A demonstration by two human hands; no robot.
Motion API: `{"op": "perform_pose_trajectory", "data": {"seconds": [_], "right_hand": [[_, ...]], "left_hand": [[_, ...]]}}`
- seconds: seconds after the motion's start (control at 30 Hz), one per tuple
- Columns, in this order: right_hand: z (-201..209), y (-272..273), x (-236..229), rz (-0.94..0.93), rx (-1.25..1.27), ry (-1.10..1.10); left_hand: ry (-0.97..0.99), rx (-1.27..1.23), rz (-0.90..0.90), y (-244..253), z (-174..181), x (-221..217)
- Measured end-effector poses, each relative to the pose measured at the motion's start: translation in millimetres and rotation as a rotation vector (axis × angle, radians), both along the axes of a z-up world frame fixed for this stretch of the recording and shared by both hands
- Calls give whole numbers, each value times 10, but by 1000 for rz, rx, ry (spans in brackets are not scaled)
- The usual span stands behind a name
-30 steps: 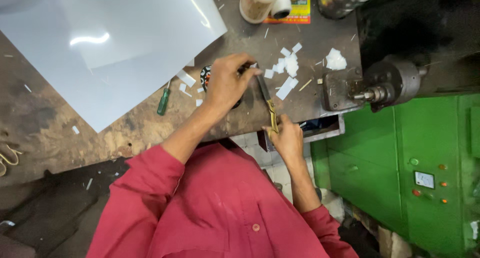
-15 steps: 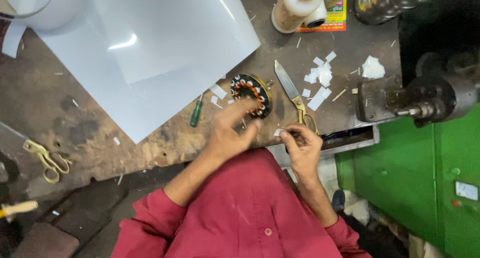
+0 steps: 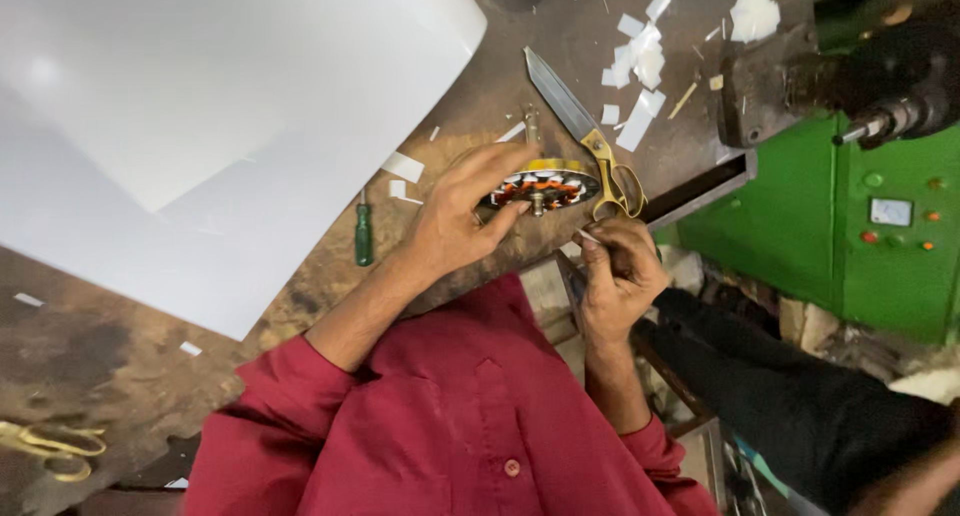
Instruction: The person cuts small rectangular pieces from a white sheet using scissors and places them into the slots of a circular motor stator. The person repeatedly picks up pieces, cuts them to size, and inserts them into the stator slots, occasionally adjusting the stator and clearing debris from the work surface.
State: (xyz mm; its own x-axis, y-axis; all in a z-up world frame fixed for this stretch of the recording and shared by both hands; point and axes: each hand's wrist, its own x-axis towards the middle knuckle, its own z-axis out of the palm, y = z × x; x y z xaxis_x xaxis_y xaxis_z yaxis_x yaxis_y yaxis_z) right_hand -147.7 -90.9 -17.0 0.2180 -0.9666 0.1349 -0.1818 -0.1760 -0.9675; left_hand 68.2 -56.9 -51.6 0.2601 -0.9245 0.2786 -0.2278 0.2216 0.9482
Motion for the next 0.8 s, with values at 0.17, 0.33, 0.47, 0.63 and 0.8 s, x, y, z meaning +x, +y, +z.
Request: {"op": "perform_pose_trajectory", "data": {"seconds": [0.17, 0.33, 0.47, 0.63, 0.8], "right_hand": [[-61, -133, -38, 6, -150, 57], [-16, -177, -32, 10, -302, 186], [-16, -281, 132, 61, -535, 235], [-26, -467, 228, 154, -641, 267], [-47, -668, 134, 278, -641, 274]], "left_hand": [[170, 133, 48, -77, -25, -154], [28, 62, 19, -81, 3, -10], [87, 181, -19, -138, 73, 9], [212, 161, -26, -150, 86, -129], [251, 155, -47, -195, 12, -257]]}}
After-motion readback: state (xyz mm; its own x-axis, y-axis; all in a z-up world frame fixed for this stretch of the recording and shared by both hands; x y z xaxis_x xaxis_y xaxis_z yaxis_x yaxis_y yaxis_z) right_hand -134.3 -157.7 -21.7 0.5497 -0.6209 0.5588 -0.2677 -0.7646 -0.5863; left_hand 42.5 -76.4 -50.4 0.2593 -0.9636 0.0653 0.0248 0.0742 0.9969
